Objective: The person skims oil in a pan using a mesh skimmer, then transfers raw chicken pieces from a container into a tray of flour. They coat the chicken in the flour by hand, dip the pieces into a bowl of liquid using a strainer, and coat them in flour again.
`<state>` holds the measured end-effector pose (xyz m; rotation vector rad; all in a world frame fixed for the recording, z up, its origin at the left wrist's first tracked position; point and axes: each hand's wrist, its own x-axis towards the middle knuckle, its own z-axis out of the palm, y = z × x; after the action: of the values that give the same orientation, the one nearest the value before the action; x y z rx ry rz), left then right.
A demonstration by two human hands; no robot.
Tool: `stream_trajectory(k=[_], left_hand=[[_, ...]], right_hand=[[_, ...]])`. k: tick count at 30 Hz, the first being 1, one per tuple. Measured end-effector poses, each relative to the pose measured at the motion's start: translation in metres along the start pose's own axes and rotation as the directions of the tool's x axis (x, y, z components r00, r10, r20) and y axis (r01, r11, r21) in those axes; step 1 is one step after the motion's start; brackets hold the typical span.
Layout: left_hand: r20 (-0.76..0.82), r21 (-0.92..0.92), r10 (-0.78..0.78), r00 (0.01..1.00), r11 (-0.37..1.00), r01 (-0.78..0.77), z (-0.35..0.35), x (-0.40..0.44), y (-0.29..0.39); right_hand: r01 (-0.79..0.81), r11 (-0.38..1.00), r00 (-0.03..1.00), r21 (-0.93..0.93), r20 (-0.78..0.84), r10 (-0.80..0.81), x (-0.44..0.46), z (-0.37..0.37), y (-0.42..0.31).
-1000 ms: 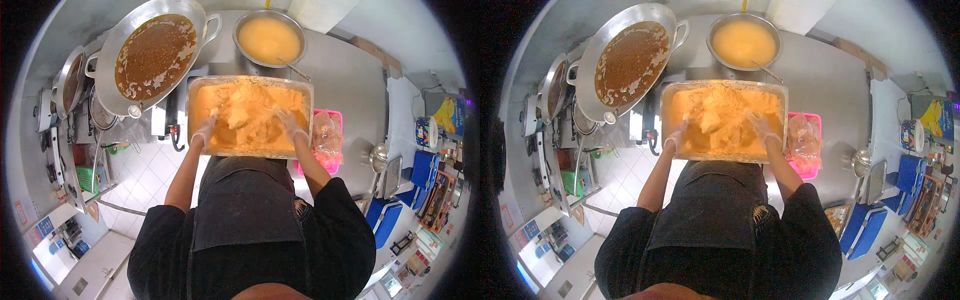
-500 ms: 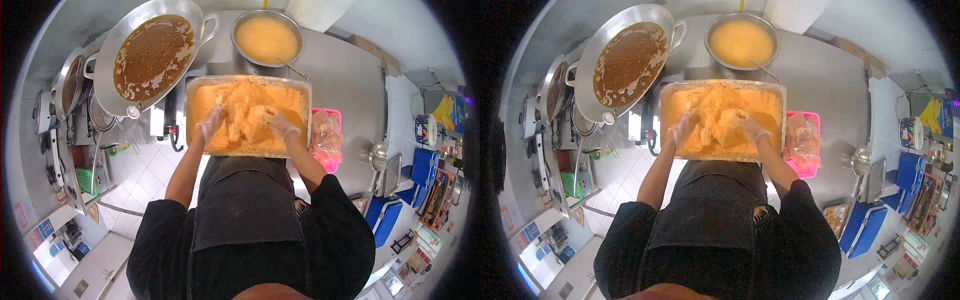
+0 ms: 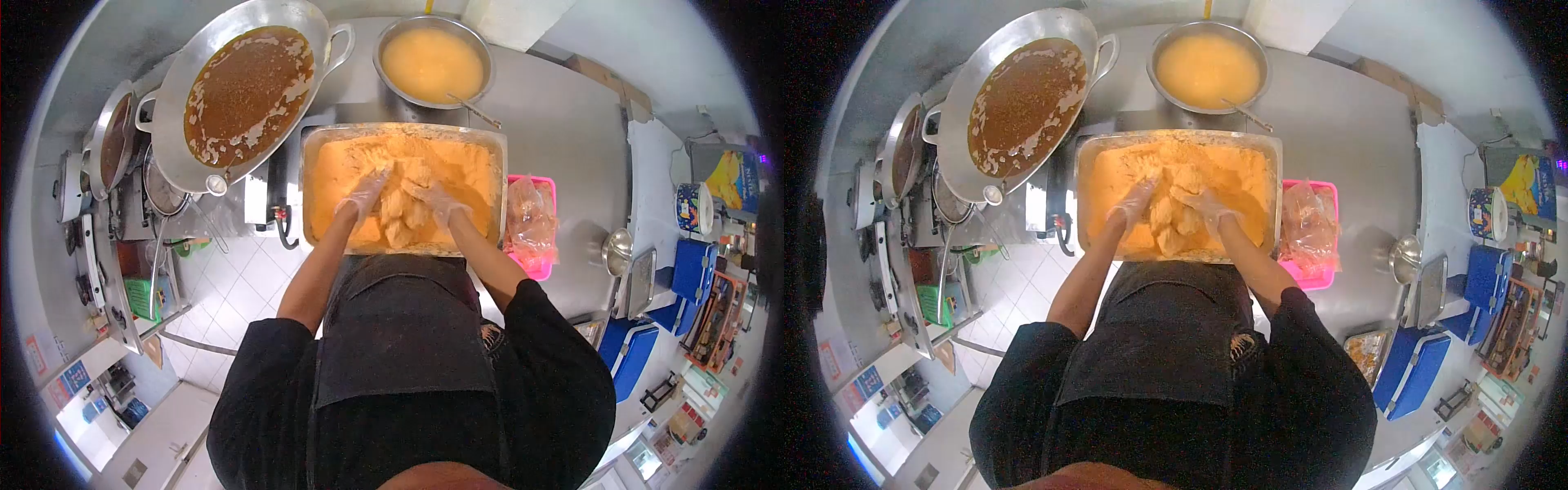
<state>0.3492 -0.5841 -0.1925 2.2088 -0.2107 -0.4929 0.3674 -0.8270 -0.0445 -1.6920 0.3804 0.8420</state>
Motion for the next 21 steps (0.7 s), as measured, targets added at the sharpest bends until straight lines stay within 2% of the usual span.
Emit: stream_trajectory(k=[1,3,4,7,8,10,12,13,14,15,16,18,21], left_hand=[[-0.04,-0.144,-0.121,0.992,0.983,0.114,-0.016,-0.01,0.022],[-0.117,-0.457,-0.356,0.927,0.848,0.268,-0.049,-0.031,0.069],[-0.077,-0.491,-0.488,0.869,0.777,0.394,-0.072,-0.042,0.086],[0.023,-0.233,-0.684,0.729,0.705,0.669,-0.089,-0.057,0.073],[0.058,-0.111,-0.702,0.71,0.702,0.703,-0.079,-0.06,0.062],[0.145,0.092,-0.644,0.751,0.765,0.638,-0.042,-0.054,0.044],[0.279,0.221,-0.513,0.812,0.857,0.465,-0.005,-0.034,0.042],[0.341,0.207,-0.462,0.819,0.886,0.414,-0.001,-0.026,0.054],[0.362,0.123,-0.455,0.814,0.888,0.442,-0.006,-0.022,0.072],[0.386,0.026,-0.449,0.806,0.879,0.477,-0.017,-0.018,0.089],[0.374,-0.154,-0.5,0.781,0.797,0.583,-0.021,-0.022,0.095],[0.278,0.01,-0.369,0.887,0.924,0.382,-0.012,-0.025,0.06],[0.11,0.144,-0.046,0.993,0.989,0.029,0.009,-0.047,-0.025]], right_hand=[[0.05,0.994,0.999,0.095,0.008,-0.051,-0.008,-0.003,-0.012],[0.128,0.992,0.988,0.013,0.088,-0.128,0.019,-0.028,0.025],[0.167,0.986,0.979,-0.022,0.127,-0.163,0.035,-0.046,0.05],[0.16,0.928,0.95,-0.338,0.307,-0.052,0.073,-0.104,0.089],[0.102,0.859,0.978,-0.502,0.209,0.007,0.069,-0.103,0.079],[-0.057,0.642,0.997,-0.765,-0.016,0.069,0.052,-0.093,0.045],[-0.082,0.672,0.997,-0.736,-0.063,0.052,0.08,-0.044,0.075],[-0.104,0.721,0.995,-0.685,-0.076,0.071,0.092,-0.022,0.085],[-0.103,0.797,0.995,-0.595,-0.057,0.086,0.095,-0.006,0.085],[-0.101,0.875,0.994,-0.474,-0.021,0.103,0.094,0.006,0.079],[-0.081,0.922,0.996,-0.378,0.014,0.093,0.083,0.009,0.068],[-0.022,0.97,0.997,-0.241,0.073,0.04,0.057,0.006,0.035],[0.124,0.97,0.979,-0.21,0.186,-0.085,0.015,-0.006,0.005]])
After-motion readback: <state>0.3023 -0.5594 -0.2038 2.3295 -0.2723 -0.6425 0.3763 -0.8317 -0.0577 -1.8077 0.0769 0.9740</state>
